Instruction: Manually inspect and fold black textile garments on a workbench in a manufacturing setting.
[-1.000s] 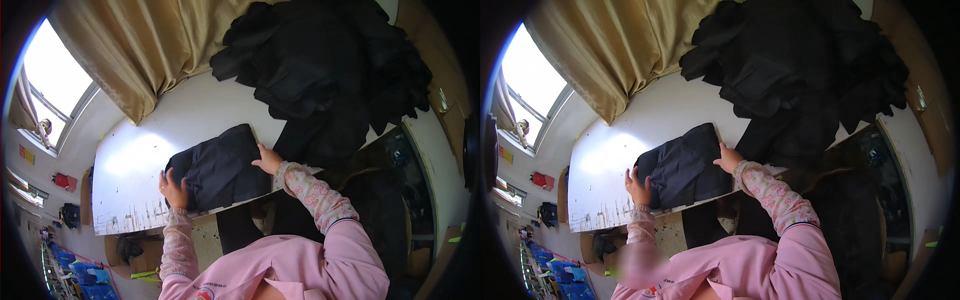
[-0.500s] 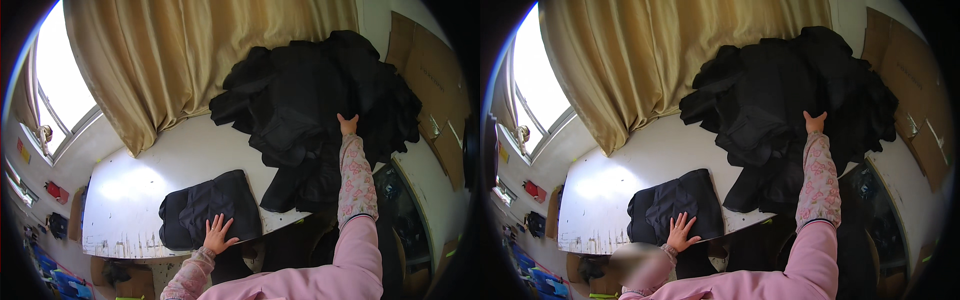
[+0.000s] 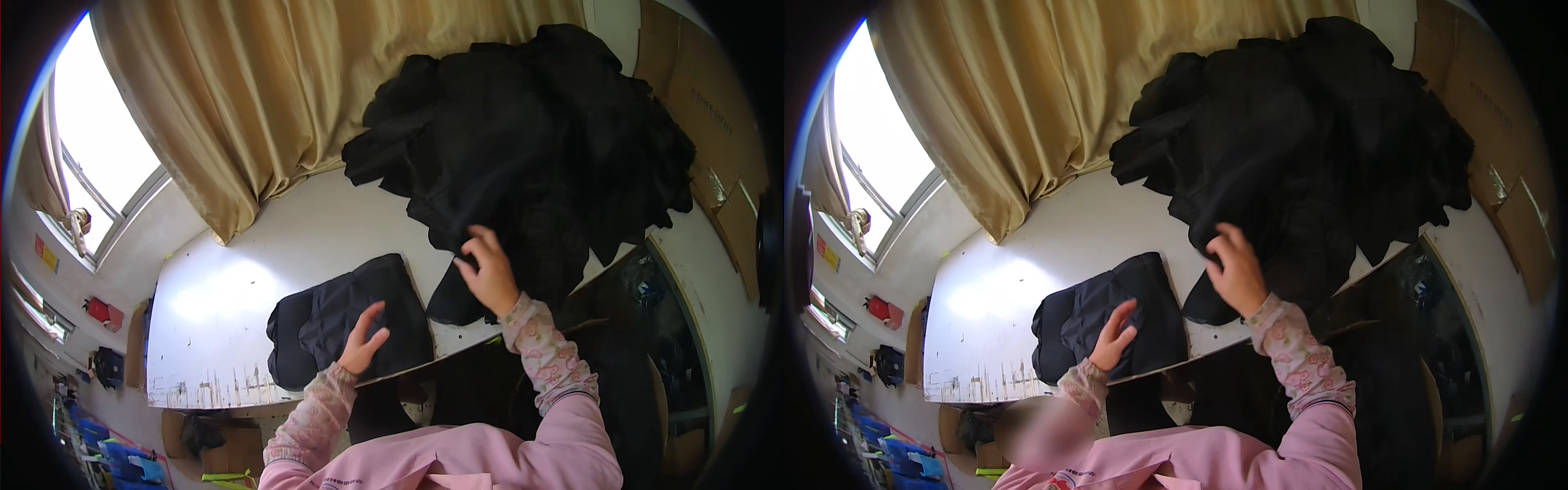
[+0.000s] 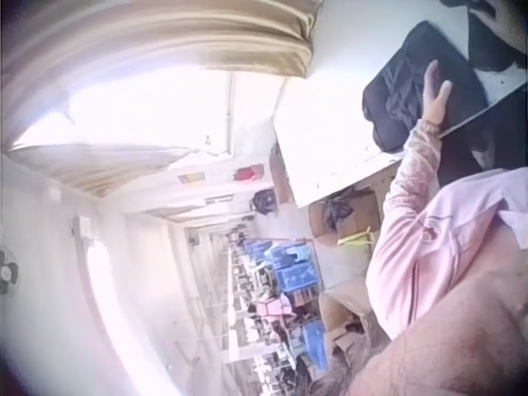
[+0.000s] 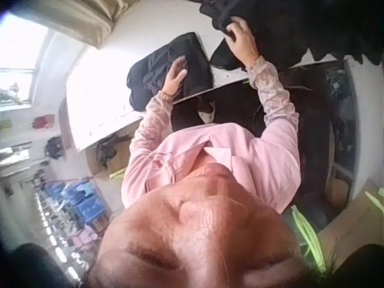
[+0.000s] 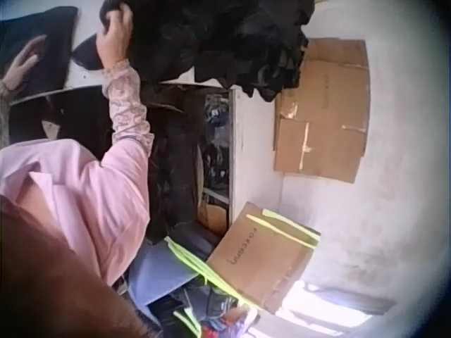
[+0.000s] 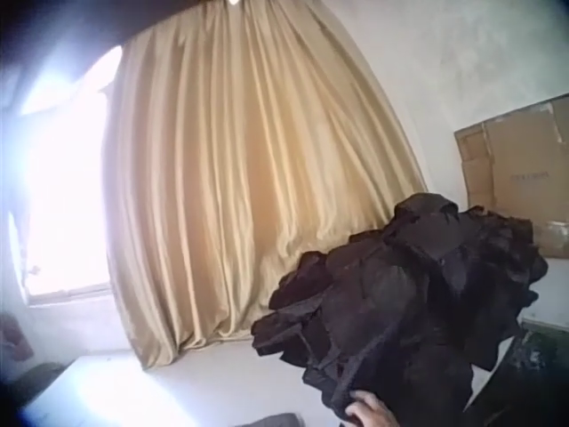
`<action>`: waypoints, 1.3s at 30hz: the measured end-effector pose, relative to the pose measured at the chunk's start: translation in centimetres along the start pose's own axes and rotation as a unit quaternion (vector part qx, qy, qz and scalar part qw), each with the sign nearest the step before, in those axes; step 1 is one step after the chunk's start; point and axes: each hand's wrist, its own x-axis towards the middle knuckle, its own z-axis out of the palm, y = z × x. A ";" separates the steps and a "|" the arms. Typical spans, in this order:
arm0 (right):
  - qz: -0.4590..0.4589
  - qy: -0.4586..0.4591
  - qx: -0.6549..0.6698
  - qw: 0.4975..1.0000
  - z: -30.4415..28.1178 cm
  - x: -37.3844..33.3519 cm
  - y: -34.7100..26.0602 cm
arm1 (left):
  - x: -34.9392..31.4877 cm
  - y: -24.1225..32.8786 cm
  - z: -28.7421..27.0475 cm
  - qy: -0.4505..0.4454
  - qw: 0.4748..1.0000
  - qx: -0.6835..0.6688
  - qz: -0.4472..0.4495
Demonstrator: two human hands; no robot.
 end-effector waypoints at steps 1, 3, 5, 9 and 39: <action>-0.019 -0.051 -0.023 0.998 1.1 -1.7 -1.1 | 1.7 2.4 1.5 0.008 0.997 -0.070 -0.019; -0.077 -0.141 -0.045 0.986 3.6 -4.6 -3.1 | 4.6 4.9 4.3 0.039 0.986 -0.162 -0.017; -0.126 -0.227 -0.034 0.965 4.8 -6.1 -5.1 | 7.0 4.8 5.1 0.093 0.974 -0.200 -0.044; -0.034 -0.214 0.210 0.953 3.7 -6.5 -5.1 | 7.9 5.3 4.2 0.130 0.896 -0.400 -0.138; 0.132 0.018 0.220 0.966 -3.9 6.1 1.8 | 0.8 13.7 4.1 -0.165 0.776 0.484 0.369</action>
